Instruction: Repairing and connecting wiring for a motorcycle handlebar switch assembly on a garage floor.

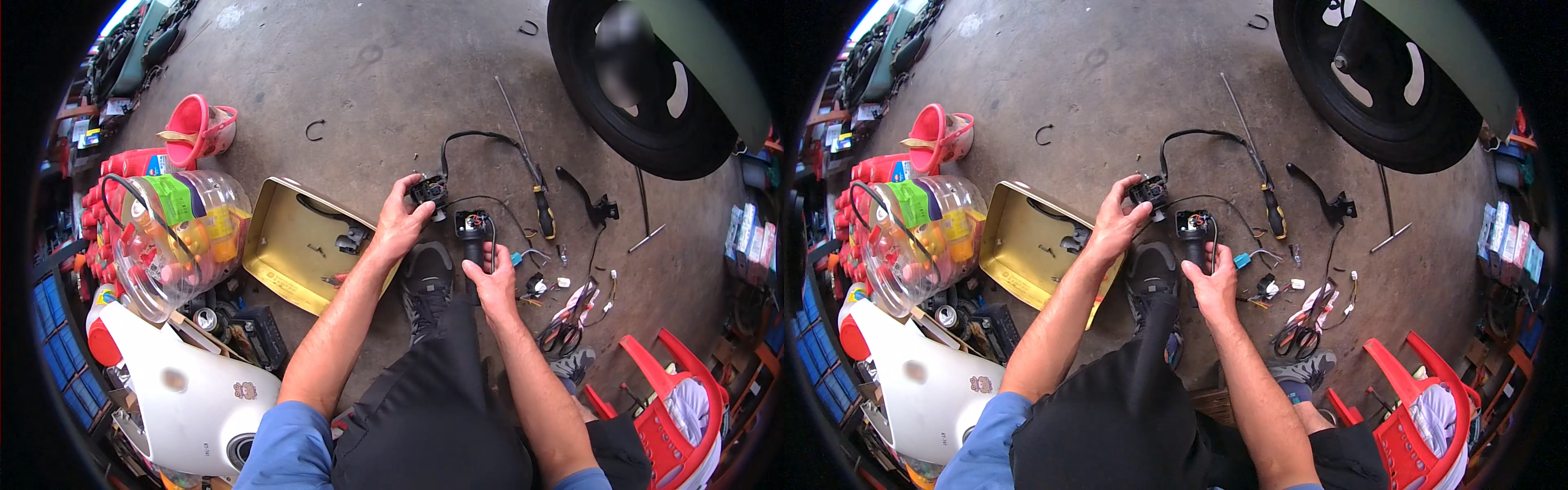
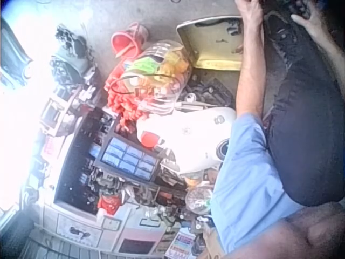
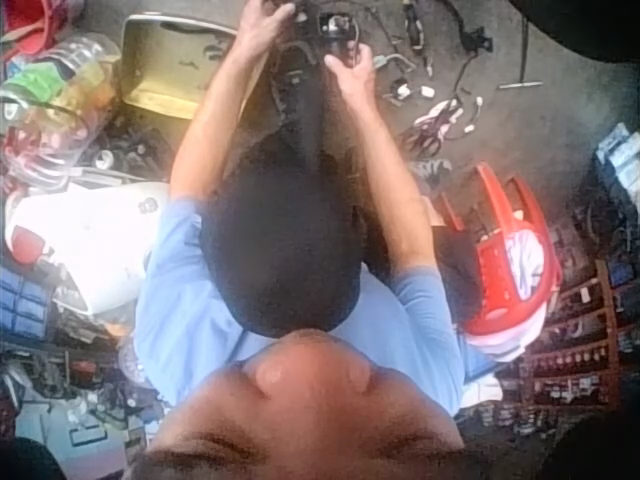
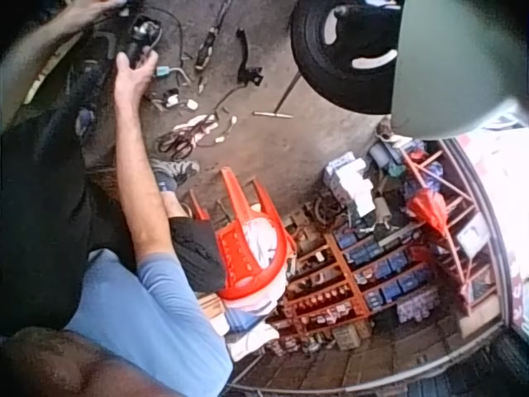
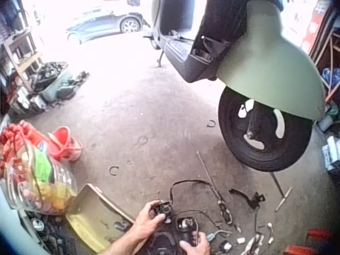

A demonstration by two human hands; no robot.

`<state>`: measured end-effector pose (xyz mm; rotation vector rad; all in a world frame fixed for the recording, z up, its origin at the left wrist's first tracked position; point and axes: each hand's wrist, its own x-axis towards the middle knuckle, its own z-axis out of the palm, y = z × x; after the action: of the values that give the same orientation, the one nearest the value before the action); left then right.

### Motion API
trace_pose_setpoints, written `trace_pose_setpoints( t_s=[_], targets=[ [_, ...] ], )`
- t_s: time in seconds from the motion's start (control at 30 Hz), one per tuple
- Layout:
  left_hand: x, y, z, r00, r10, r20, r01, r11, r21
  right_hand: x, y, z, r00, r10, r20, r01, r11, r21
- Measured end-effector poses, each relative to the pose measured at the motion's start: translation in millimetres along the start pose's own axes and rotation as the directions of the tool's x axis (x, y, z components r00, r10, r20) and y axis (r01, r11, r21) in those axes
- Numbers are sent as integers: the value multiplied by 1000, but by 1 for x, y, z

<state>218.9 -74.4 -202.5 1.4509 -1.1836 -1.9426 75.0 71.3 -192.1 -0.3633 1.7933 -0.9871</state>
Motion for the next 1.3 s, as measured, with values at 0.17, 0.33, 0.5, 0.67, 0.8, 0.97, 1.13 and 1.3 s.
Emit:
trace_pose_setpoints(
  t_s=[0.17, 0.33, 0.5, 0.67, 0.8, 0.97, 1.13, 1.3],
  targets=[
    [2, -5, -1, 999, -30, 25, 31, 999, -26, -3, -2, 1, 1000, 19, 0, -19, 999, 27],
    [4, -11, -2, 1000, 10, 22, -9, 999, -53, -2, -2, 0, 999, 34, 1, -34, 999, 28],
    [3, -10, -1, 1000, 11, 22, -10, 999, -44, -2, -1, -1, 999, 35, -8, -35, 999, 35],
    [4, -9, -2, 999, -25, 33, 26, 999, -33, -3, -1, -2, 999, 42, 1, -42, 998, 53],
    [3, -8, -2, 1000, -8, 21, 8, 1000, -28, -5, -5, -2, 999, 37, 6, -37, 999, 40],
    [3, -9, -2, 999, -23, 25, 24, 1000, -21, -7, -6, -3, 999, 35, 11, -35, 999, 40],
    [2, -7, -2, 999, -29, 19, 29, 1000, -8, -10, -10, -2, 999, 44, 16, -45, 998, 38],
    [2, -6, -2, 1000, -17, 27, 17, 1000, -14, -10, -7, -1, 999, 38, 17, -39, 998, 48]
  ],
)
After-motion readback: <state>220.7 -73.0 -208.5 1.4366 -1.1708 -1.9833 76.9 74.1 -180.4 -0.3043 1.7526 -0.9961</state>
